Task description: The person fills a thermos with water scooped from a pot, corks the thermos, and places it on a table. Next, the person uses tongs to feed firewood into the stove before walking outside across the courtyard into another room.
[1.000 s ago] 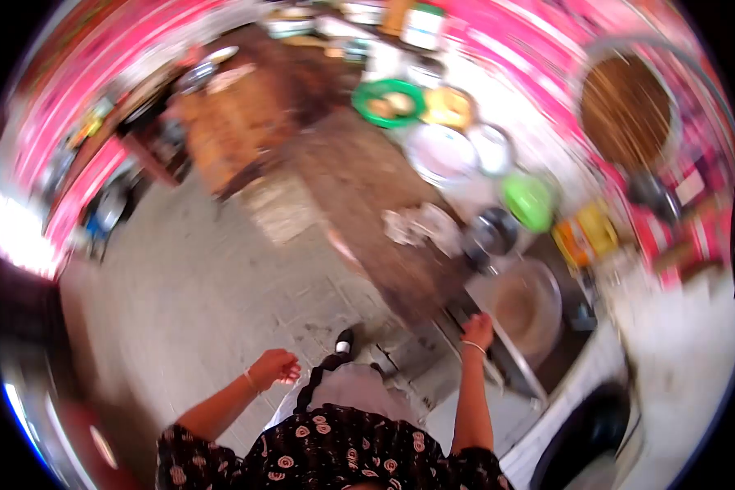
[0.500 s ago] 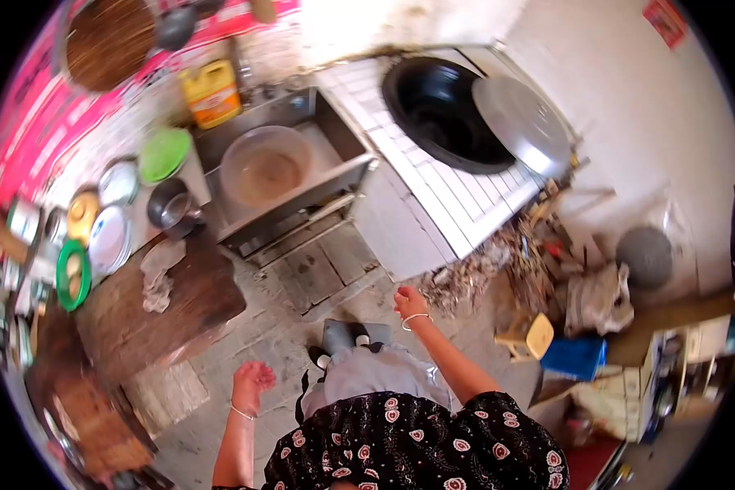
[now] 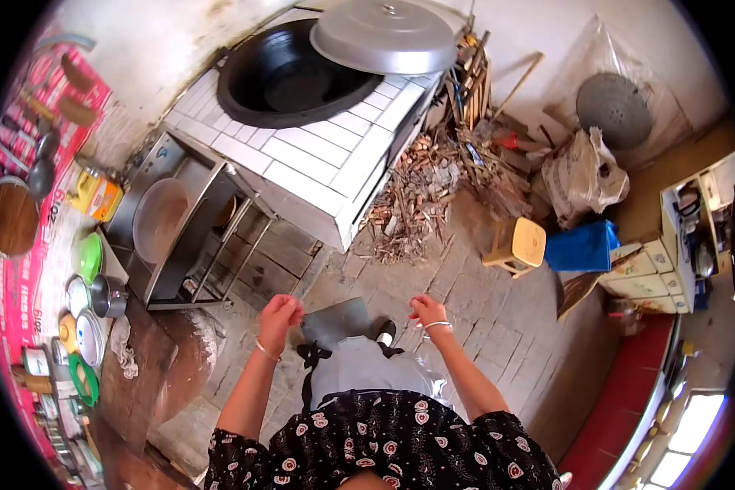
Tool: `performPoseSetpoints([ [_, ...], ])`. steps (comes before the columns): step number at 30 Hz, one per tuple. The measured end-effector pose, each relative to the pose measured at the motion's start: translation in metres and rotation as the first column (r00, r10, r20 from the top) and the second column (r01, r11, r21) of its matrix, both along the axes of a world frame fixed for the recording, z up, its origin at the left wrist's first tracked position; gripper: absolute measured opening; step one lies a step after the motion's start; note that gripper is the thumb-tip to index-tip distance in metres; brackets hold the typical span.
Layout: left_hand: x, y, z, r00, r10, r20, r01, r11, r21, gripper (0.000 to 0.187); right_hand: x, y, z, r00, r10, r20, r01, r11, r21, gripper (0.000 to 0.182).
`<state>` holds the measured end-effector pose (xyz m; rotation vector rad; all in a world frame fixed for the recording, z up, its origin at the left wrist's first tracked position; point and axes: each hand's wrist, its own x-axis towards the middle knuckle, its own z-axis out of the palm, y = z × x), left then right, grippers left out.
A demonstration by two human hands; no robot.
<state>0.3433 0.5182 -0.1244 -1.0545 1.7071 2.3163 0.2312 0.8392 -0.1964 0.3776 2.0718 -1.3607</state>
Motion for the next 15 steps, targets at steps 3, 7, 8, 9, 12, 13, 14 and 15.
performPoseSetpoints([
  [3, -0.051, 0.033, -0.010, 0.991, -0.120, -0.063, 0.114, 0.988, -0.104, 0.013, -0.015, 0.032, -0.003, 0.994, -0.093, 0.056, 0.096, 0.994, -0.053, 0.024],
  [7, -0.115, 0.051, -0.013, 0.949, -0.312, -0.045, 0.229, 0.781, -0.580, 0.019, -0.042, 0.039, -0.009, 0.991, -0.078, 0.110, 0.086, 0.994, -0.069, 0.024],
  [8, -0.133, 0.051, -0.011, 0.930, -0.367, -0.016, 0.262, 0.694, -0.670, 0.021, -0.049, 0.035, -0.012, 0.992, -0.076, 0.104, 0.085, 0.993, -0.084, 0.024],
  [9, -0.153, 0.050, -0.013, 0.922, -0.386, -0.019, 0.252, 0.638, -0.728, 0.025, -0.058, 0.030, -0.015, 0.992, -0.077, 0.097, 0.086, 0.991, -0.098, 0.024],
  [12, -0.216, 0.048, -0.024, 0.895, -0.443, -0.039, 0.189, 0.458, -0.869, 0.038, -0.091, 0.022, -0.015, 0.996, -0.048, 0.071, 0.056, 0.993, -0.105, 0.023],
  [13, -0.237, 0.045, -0.032, 0.885, -0.464, -0.044, 0.158, 0.388, -0.908, 0.041, -0.102, 0.020, -0.014, 0.998, -0.031, 0.063, 0.037, 0.994, -0.102, 0.022],
  [14, -0.260, 0.041, -0.040, 0.874, -0.483, -0.050, 0.120, 0.316, -0.941, 0.045, -0.113, 0.018, -0.014, 0.997, -0.031, 0.074, 0.039, 0.994, -0.104, 0.022],
  [15, -0.282, 0.037, -0.051, 0.862, -0.503, -0.066, 0.098, 0.292, -0.951, 0.048, -0.126, 0.016, -0.013, 0.996, -0.033, 0.083, 0.042, 0.994, -0.105, 0.021],
])
